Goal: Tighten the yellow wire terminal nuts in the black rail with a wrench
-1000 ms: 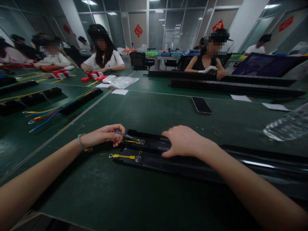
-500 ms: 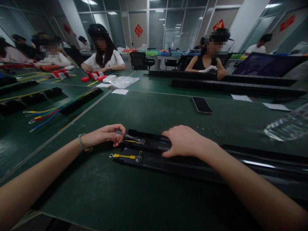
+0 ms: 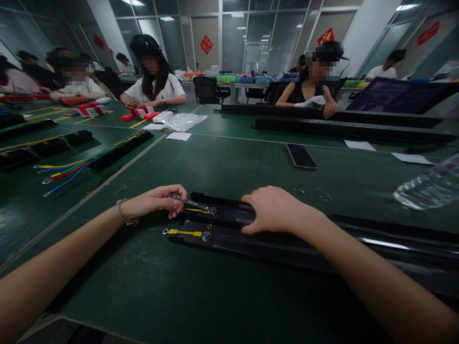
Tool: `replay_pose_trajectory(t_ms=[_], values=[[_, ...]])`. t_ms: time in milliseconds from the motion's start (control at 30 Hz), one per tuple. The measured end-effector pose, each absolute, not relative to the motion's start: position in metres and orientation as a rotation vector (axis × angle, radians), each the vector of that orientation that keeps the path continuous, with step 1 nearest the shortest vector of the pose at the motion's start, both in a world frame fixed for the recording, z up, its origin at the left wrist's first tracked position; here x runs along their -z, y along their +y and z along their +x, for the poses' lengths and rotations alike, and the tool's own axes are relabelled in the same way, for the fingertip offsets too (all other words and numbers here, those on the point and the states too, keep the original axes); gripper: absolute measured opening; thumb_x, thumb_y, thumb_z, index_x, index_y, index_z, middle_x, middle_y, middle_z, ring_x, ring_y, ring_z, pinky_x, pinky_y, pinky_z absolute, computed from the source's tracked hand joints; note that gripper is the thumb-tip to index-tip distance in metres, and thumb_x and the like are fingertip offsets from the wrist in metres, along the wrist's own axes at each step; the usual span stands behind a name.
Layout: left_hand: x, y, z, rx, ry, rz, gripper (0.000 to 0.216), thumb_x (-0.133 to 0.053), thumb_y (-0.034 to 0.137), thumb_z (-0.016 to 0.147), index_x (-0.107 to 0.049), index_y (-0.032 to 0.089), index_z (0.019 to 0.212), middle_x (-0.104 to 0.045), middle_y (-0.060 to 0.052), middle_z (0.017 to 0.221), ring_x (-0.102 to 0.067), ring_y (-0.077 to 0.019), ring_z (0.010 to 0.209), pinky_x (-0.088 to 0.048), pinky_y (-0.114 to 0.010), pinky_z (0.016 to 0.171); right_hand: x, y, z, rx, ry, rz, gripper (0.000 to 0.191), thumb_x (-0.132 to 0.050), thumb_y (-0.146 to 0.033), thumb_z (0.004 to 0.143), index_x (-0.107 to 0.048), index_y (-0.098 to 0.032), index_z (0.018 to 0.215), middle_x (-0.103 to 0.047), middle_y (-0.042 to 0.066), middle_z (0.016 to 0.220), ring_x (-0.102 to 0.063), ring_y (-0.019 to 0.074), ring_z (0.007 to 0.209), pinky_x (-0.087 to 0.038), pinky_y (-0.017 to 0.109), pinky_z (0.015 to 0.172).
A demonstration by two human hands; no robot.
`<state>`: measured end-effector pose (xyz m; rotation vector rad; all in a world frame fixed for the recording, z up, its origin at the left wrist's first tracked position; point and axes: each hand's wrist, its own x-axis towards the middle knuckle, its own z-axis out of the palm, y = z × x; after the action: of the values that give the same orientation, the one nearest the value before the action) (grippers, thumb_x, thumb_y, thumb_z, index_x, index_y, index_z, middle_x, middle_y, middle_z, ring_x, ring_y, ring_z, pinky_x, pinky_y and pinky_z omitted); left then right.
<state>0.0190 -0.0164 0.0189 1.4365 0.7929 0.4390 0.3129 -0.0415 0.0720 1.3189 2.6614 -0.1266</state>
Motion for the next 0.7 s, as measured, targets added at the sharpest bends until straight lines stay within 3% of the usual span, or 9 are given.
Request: replay_pose_trajectory(t_ms=[700], values=[[-0.0187,-0.0148,0.0171,-0.435,0.734,1.408,0.017,-0.05,0.022,0.081,-0.048,0.014,0.095,-0.053,-0.003,0.077,-0.049,-0.012,0.064,-0.04,-0.023,0.057,-0.0716,-0.0416,0.3129,0.134,2.657,1.33,0.058,-0.051,-0.059,0.058,-0.062,-0.017,0.096,-0.064,0.009,0.082,-0.056,0.0227,0.072,-0.044,0.035,0.062]])
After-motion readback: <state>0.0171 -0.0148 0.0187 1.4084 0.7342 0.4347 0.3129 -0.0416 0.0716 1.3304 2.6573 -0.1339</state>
